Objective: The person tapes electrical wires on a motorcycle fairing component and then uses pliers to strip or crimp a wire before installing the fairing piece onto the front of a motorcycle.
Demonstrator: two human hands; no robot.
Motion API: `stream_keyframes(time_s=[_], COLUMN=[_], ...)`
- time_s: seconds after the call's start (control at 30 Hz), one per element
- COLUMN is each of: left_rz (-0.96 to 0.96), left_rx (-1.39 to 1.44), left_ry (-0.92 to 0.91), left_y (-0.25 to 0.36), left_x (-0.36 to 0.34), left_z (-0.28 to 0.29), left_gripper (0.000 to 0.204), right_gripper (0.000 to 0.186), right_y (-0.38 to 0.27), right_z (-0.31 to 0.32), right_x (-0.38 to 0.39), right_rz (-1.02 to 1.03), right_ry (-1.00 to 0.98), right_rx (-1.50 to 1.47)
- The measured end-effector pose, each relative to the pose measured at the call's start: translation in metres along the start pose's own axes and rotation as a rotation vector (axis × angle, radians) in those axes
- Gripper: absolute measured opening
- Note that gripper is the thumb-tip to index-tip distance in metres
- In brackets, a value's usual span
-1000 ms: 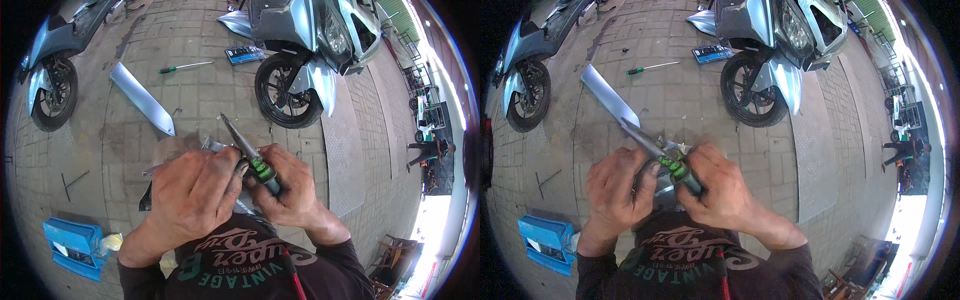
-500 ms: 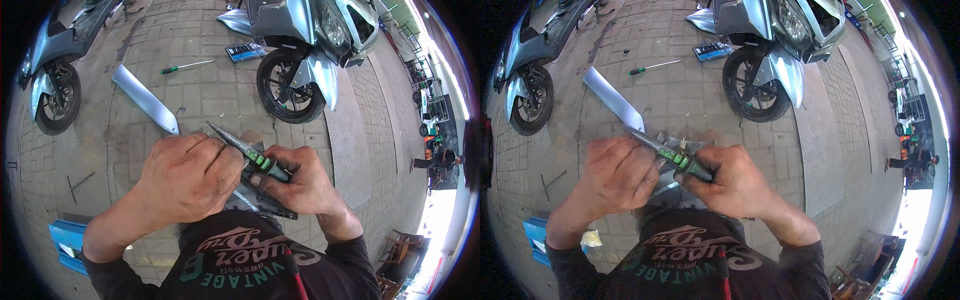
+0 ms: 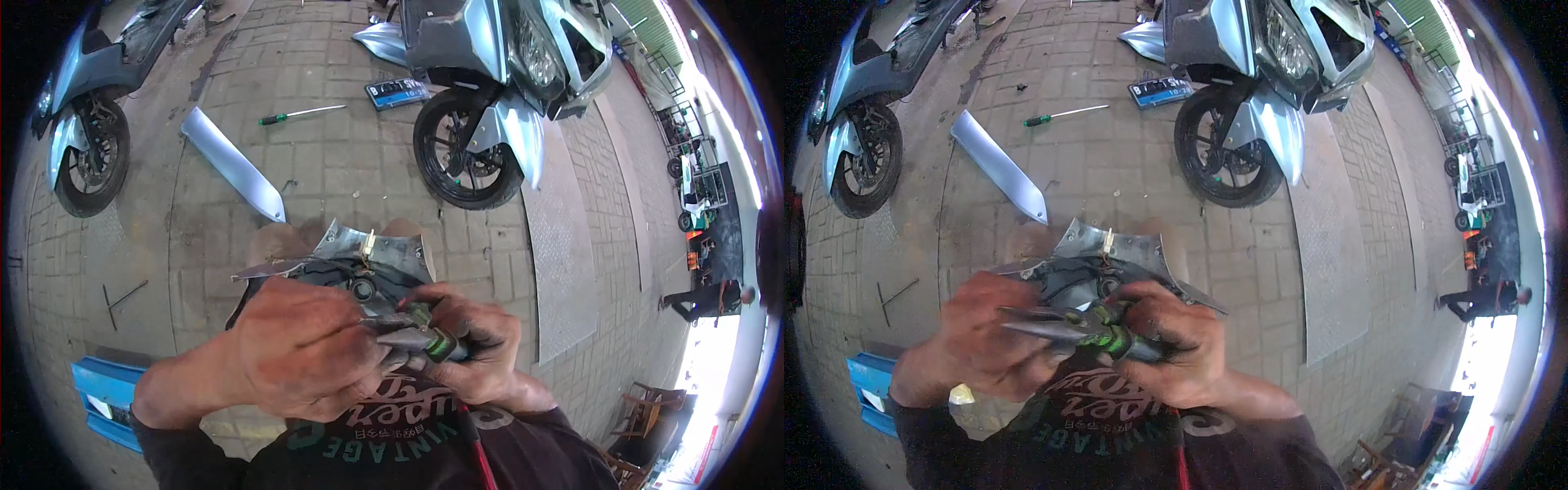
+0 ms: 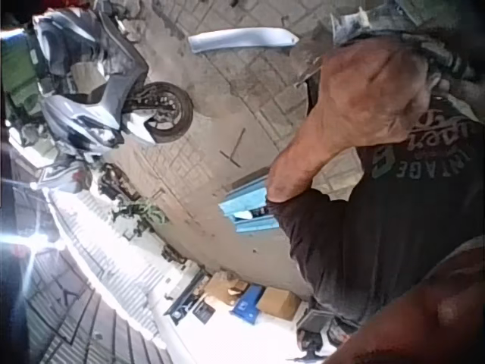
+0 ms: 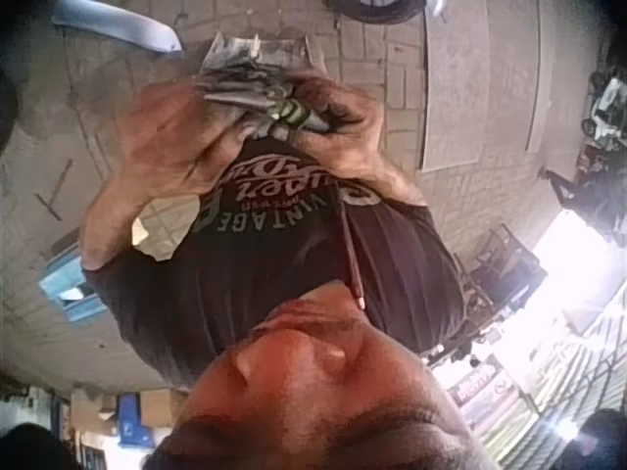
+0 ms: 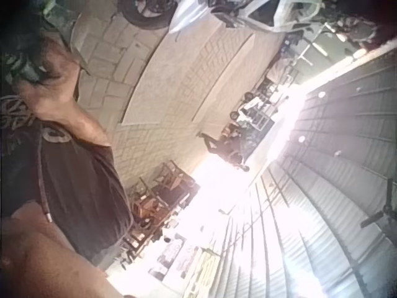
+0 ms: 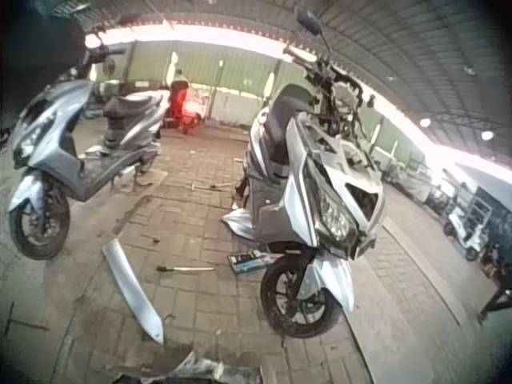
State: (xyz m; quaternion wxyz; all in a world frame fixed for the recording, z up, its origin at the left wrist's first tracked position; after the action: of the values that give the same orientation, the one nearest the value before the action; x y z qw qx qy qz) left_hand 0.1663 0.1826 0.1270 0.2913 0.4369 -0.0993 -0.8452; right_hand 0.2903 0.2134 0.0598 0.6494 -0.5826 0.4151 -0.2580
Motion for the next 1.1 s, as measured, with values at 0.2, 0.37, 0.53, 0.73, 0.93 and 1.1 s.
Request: stream_keyframes(time_s=[0.2, 0.37, 0.53, 0.73, 0.93, 1.1], left_rz=[0.037, 0.068, 0.148, 0.468, 0.257, 0.337], left_rx=[-0.011, -0.006, 0.069, 0.440, -0.080, -0.316], left_ry=[0.077, 0.082, 0.068, 0.073, 0.082, 0.053], left_y=[-0.007, -0.015, -0.026, -0.057, -0.039, -0.035], left_x=[0.012, 0.010, 0.014, 0.035, 0.008, 0.004], left_z=[-0.018, -0.018, -0.027, -0.040, -0.014, -0.001], left_gripper=[0.019, 0.019, 0.015, 0.016, 0.031, 0.032], right_gripper=[0.018, 0.018, 0.018, 0.020, 0.020, 0.021], right_y=[0.026, 0.037, 0.042, 0.041, 0.025, 0.027], right_z=[0.010, 0.016, 0.019, 0.015, 0.007, 0.004], right_x=[0.023, 0.024, 0.028, 0.010, -0.019, -0.021], right_rz=[-0.202, -0.422, -0.456, -0.341, -0.200, -0.327], right_ry=[0.097, 0.226, 0.228, 0.088, 0.019, 0.025], right_rx=[-0.089, -0.140, -0.171, 0.033, 0.184, 0.182])
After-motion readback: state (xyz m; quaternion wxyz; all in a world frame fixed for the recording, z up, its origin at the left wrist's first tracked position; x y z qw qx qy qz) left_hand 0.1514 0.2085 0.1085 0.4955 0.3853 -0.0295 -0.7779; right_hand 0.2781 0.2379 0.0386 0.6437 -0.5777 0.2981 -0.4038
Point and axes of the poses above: each hand's wrist, its own x-axis away from the middle knuckle, its own z-axis out of the back of the hand, y = z × x, the point moved 10 cm from there along -x, towards the middle knuckle, and after that the axes turned 9 degrees about -x, right-handed, at the moved point
